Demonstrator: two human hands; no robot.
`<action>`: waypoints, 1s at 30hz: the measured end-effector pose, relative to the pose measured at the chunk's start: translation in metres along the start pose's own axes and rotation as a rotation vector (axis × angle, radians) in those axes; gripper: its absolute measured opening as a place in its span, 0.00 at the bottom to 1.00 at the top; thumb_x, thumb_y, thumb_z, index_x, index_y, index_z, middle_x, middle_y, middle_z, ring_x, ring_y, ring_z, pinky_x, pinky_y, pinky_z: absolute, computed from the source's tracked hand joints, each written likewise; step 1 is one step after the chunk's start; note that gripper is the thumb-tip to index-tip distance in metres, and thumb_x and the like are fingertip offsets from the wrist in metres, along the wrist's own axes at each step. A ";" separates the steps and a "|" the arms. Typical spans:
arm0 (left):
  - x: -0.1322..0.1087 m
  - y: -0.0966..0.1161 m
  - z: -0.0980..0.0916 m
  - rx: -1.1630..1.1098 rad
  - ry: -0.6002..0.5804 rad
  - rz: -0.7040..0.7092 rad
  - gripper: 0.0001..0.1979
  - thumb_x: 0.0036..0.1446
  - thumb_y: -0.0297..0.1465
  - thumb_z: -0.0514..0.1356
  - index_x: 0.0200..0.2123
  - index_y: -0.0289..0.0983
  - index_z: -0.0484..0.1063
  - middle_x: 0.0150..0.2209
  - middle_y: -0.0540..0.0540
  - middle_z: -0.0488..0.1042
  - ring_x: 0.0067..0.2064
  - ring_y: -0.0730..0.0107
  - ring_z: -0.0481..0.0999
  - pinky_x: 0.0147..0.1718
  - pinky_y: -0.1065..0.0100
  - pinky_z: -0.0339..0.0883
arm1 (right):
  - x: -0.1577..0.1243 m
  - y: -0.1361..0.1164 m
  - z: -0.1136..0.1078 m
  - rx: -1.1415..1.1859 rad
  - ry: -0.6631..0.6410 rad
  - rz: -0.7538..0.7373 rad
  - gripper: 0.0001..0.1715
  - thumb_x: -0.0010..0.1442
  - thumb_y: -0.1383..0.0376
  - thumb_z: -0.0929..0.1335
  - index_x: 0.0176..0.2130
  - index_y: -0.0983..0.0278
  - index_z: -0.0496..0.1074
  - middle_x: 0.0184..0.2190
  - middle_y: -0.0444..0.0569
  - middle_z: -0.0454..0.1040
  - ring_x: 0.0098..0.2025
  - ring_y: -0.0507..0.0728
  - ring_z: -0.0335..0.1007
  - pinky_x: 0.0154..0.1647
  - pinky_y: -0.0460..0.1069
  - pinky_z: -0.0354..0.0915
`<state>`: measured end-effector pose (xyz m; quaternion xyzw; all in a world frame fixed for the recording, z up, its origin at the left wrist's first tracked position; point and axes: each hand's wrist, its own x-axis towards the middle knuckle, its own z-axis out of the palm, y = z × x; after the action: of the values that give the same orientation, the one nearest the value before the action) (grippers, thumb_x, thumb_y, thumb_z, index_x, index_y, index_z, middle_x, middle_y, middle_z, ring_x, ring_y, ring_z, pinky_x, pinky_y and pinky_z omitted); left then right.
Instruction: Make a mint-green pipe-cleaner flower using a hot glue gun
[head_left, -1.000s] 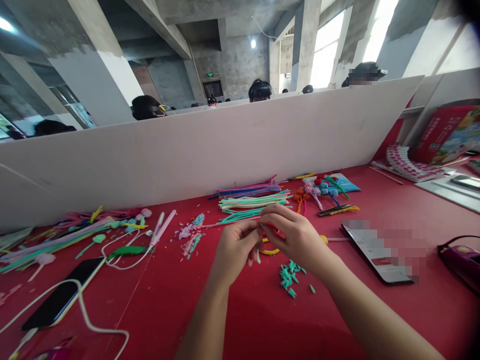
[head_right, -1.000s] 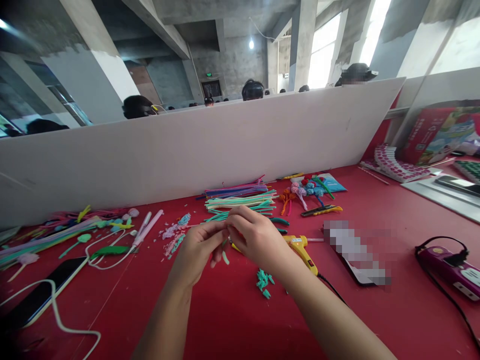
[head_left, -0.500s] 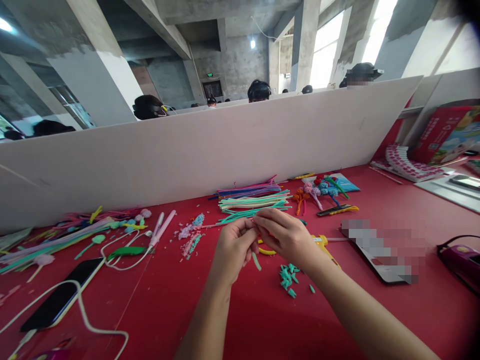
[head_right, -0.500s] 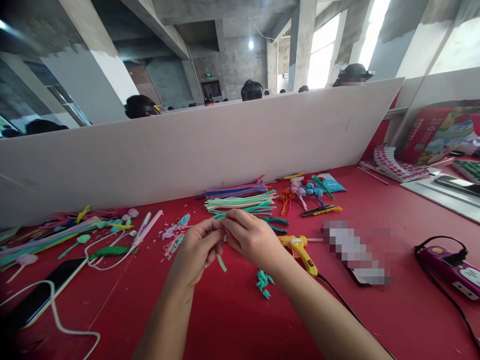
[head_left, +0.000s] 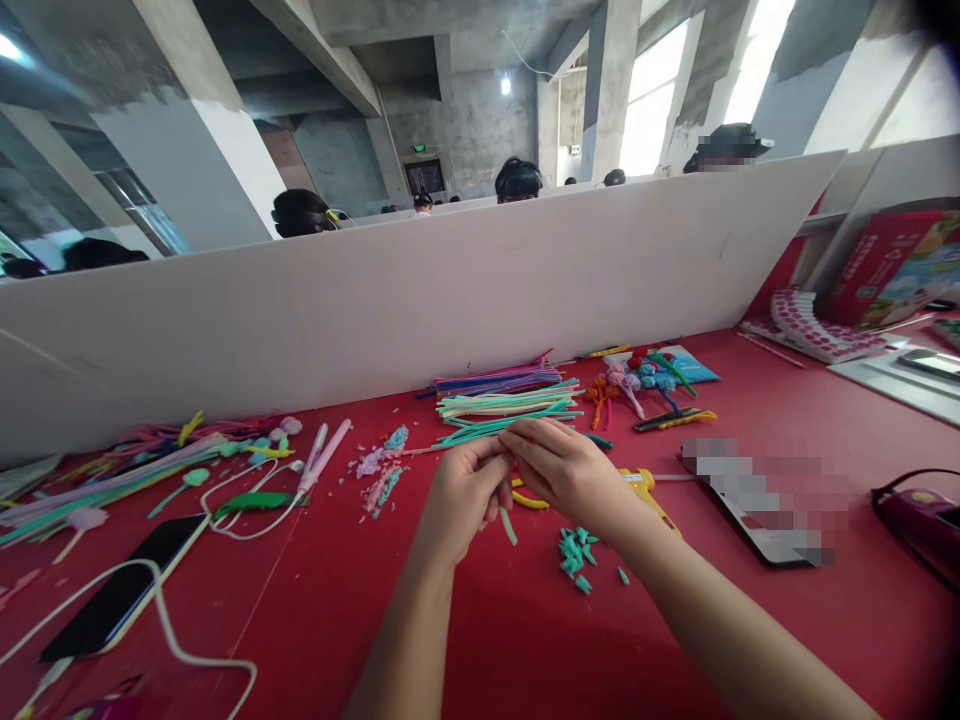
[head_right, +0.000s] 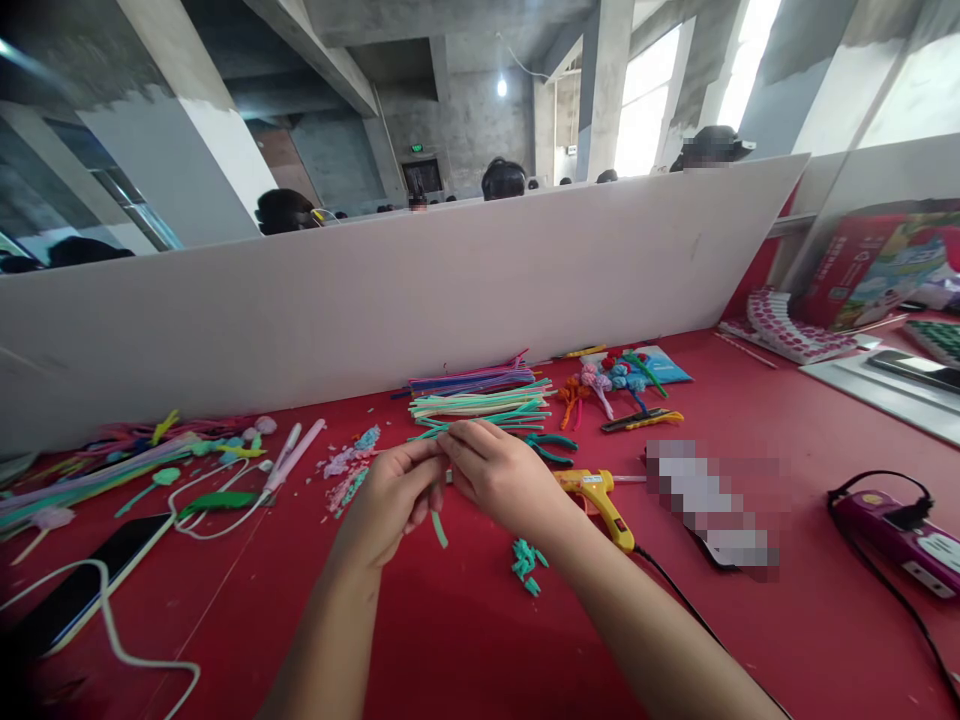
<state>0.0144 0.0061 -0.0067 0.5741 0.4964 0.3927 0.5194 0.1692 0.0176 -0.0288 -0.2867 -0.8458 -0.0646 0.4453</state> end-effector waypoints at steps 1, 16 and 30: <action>0.001 0.000 0.000 -0.009 -0.002 -0.013 0.08 0.54 0.32 0.54 0.28 0.35 0.70 0.14 0.55 0.64 0.12 0.83 0.53 0.10 0.80 0.44 | -0.001 0.002 0.001 -0.007 -0.003 -0.020 0.15 0.63 0.71 0.62 0.49 0.68 0.69 0.42 0.57 0.73 0.42 0.58 0.72 0.43 0.52 0.72; 0.001 -0.004 0.003 0.047 0.067 0.047 0.08 0.54 0.31 0.55 0.31 0.35 0.73 0.13 0.56 0.63 0.14 0.83 0.54 0.12 0.79 0.47 | 0.004 0.004 -0.001 0.245 0.035 0.146 0.14 0.63 0.71 0.61 0.45 0.65 0.72 0.40 0.55 0.71 0.43 0.56 0.69 0.44 0.51 0.69; -0.002 0.005 -0.006 -0.075 -0.166 0.005 0.11 0.55 0.37 0.60 0.34 0.33 0.73 0.14 0.55 0.65 0.14 0.83 0.53 0.13 0.78 0.46 | 0.010 0.009 -0.032 0.818 -0.132 0.763 0.12 0.57 0.58 0.67 0.30 0.65 0.69 0.25 0.42 0.66 0.29 0.50 0.61 0.31 0.46 0.58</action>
<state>0.0091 0.0050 -0.0012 0.5861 0.4350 0.3633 0.5790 0.1926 0.0182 -0.0034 -0.3797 -0.6641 0.4525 0.4582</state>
